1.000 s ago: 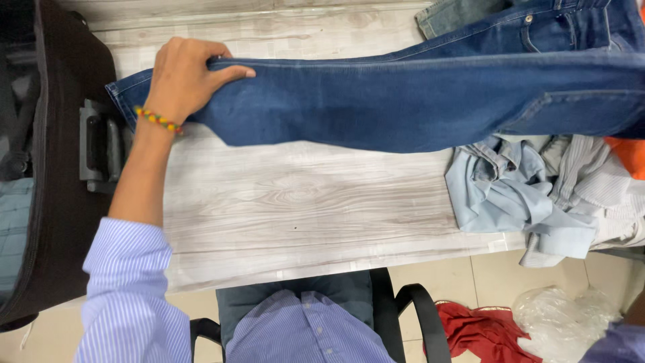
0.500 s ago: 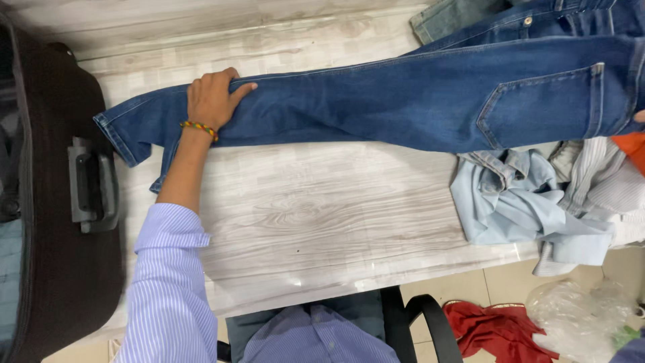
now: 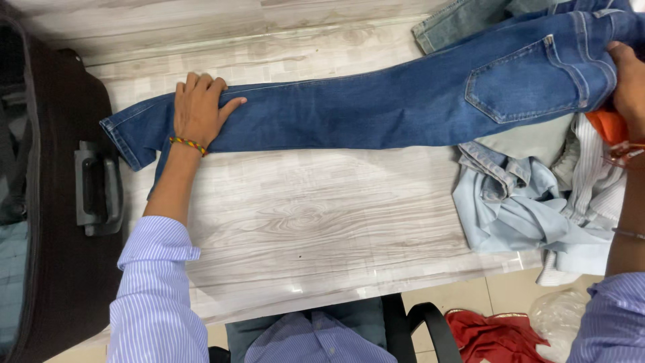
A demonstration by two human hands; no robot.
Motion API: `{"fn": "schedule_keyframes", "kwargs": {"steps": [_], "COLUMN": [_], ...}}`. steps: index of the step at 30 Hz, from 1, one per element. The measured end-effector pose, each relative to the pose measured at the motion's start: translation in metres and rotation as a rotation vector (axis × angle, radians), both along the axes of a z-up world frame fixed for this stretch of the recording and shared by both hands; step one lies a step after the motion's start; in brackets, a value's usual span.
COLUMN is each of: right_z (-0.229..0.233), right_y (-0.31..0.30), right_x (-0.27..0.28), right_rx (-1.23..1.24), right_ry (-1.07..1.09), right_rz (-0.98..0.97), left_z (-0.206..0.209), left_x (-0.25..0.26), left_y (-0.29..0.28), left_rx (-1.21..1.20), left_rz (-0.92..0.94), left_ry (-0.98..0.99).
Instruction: The person folds a pair of blue jeans and places them inside a suitcase, then spreads an orange long-sleeved shirt on a table and fastens the buttons one by one.
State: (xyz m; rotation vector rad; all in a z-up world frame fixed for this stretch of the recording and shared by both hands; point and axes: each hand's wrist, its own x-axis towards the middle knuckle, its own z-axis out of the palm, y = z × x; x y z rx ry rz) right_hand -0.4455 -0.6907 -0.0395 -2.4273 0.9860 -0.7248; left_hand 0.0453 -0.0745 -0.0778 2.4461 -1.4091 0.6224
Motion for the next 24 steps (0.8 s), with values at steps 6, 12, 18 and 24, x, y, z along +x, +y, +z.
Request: {"fn": "schedule_keyframes", "kwargs": {"steps": [6,12,18,24], "right_z": [-0.001,-0.004,0.036,0.077], "right_y": [-0.003,0.001,0.064,0.087], "right_x": [-0.003,0.010,0.018,0.000], "right_rx": [0.208,-0.041,-0.308,0.543], "right_ry": [-0.184,-0.145,-0.207,-0.040], "right_rz": [0.232,0.067,0.333,0.048], "left_z": [-0.013,-0.015,-0.006,0.044], "left_x": [0.008,0.002,-0.033,-0.053], "left_y": [0.001,0.003,0.020,0.072], "left_rx": [-0.068,-0.092,-0.099,0.021], "left_rz": [-0.056,-0.048,0.004,0.084], "left_ry": [0.062,0.074,0.036,0.443]}}
